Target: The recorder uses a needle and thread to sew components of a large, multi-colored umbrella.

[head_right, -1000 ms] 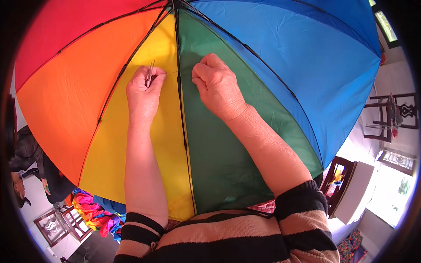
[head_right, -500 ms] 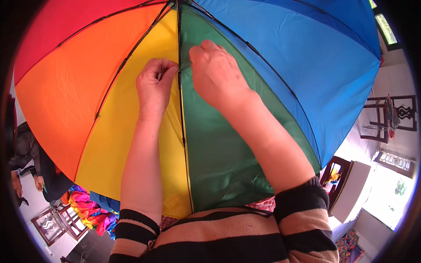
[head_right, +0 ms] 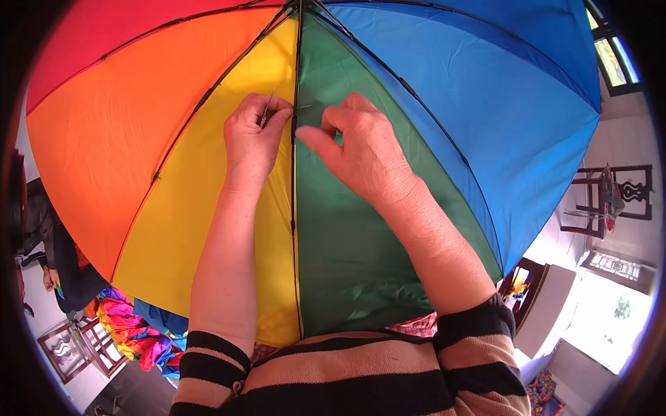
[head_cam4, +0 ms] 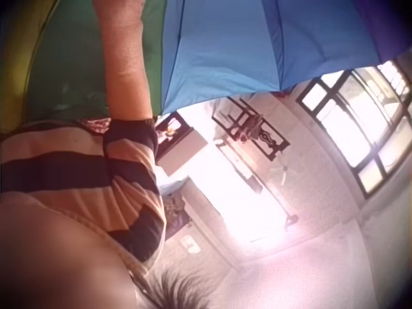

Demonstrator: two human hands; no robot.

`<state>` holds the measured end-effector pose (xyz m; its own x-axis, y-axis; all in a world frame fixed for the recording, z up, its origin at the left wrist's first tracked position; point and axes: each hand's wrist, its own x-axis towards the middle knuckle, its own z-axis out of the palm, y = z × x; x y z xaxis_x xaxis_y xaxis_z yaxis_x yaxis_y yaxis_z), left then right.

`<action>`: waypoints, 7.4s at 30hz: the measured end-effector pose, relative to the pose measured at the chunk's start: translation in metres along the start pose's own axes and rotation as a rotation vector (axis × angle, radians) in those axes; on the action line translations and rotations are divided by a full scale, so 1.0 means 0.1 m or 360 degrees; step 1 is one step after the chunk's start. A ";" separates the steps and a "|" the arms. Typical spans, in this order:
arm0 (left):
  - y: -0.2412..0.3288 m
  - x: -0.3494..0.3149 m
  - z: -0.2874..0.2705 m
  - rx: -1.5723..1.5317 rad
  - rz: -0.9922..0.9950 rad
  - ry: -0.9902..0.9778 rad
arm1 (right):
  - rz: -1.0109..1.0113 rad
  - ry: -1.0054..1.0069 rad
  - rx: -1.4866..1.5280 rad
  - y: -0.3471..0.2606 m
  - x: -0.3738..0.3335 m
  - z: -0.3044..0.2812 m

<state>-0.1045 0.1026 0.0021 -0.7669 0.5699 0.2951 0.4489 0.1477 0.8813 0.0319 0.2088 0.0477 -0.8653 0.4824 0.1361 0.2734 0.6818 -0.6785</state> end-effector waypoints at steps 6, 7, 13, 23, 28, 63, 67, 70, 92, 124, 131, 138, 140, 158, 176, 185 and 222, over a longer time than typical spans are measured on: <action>0.01 0.00 0.01 0.0002 -0.0036 -0.0016 | -0.0183 0.0401 -0.0085 0.12 0.12 0.20; 0.02 0.00 0.02 -0.0013 -0.0052 -0.0021 | -0.0225 0.0483 -0.0053 0.14 0.15 0.23; 0.02 -0.01 0.00 -0.0030 -0.0066 -0.0011 | -0.0280 0.0434 -0.0137 0.15 0.31 0.35; 0.13 -0.07 -0.01 -0.0034 0.0106 -0.0235 | 0.0326 0.0537 0.2024 0.33 -0.09 -0.55; 0.16 -0.07 0.12 0.0138 0.0133 -0.0126 | 0.0291 0.0157 0.2255 0.49 -0.28 -0.98; 0.28 0.16 -0.04 0.0838 0.0694 -0.0435 | 0.0618 0.0534 0.2065 0.41 -0.01 -0.25; 0.34 0.16 -0.03 0.0911 0.0709 -0.0387 | 0.0052 0.0914 0.1784 0.61 0.02 -0.69; 0.43 0.21 -0.11 0.0764 0.0613 -0.0526 | 0.0228 0.1112 0.1734 0.40 0.01 -0.81; 0.52 -1.10 -0.25 0.1318 -0.0374 -0.0894 | 0.0430 0.0060 0.1644 0.08 -1.02 -0.36; 0.33 -1.44 -0.64 -0.0981 -0.1307 -0.0280 | -0.0090 -0.0050 -0.0155 -0.16 -1.23 0.64; 0.32 -1.45 -0.62 -0.0880 -0.1276 -0.0362 | -0.0291 0.0034 0.0103 -0.14 -1.10 0.71; 0.35 -1.53 -0.57 -0.0877 -0.1176 -0.0245 | -0.0248 0.0053 0.0381 -0.11 -1.16 0.69; 0.36 -1.55 -0.59 -0.0947 -0.1181 -0.0197 | -0.0210 0.0081 0.0435 -0.10 -1.17 0.67; 0.41 -1.55 -0.58 -0.0962 -0.1206 -0.0208 | -0.0066 0.0002 0.0499 -0.19 -1.18 0.66; 0.38 -1.53 -0.62 -0.1059 -0.1232 -0.0269 | 0.0463 -0.0439 0.0688 -0.12 -1.10 0.31; 0.36 -1.56 -0.61 -0.1005 -0.1231 -0.0251 | 0.0114 0.0043 0.0368 -0.11 -1.18 0.65; 0.35 -1.57 -0.61 -0.1054 -0.1258 -0.0167 | 0.0392 -0.0569 0.0737 -0.21 -1.37 0.39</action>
<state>0.0036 -0.0309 0.0093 -0.6750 0.5756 -0.4616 -0.5317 0.0543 0.8452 0.1281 0.1074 0.0150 -0.9090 0.3265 -0.2592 0.3416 0.2272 -0.9120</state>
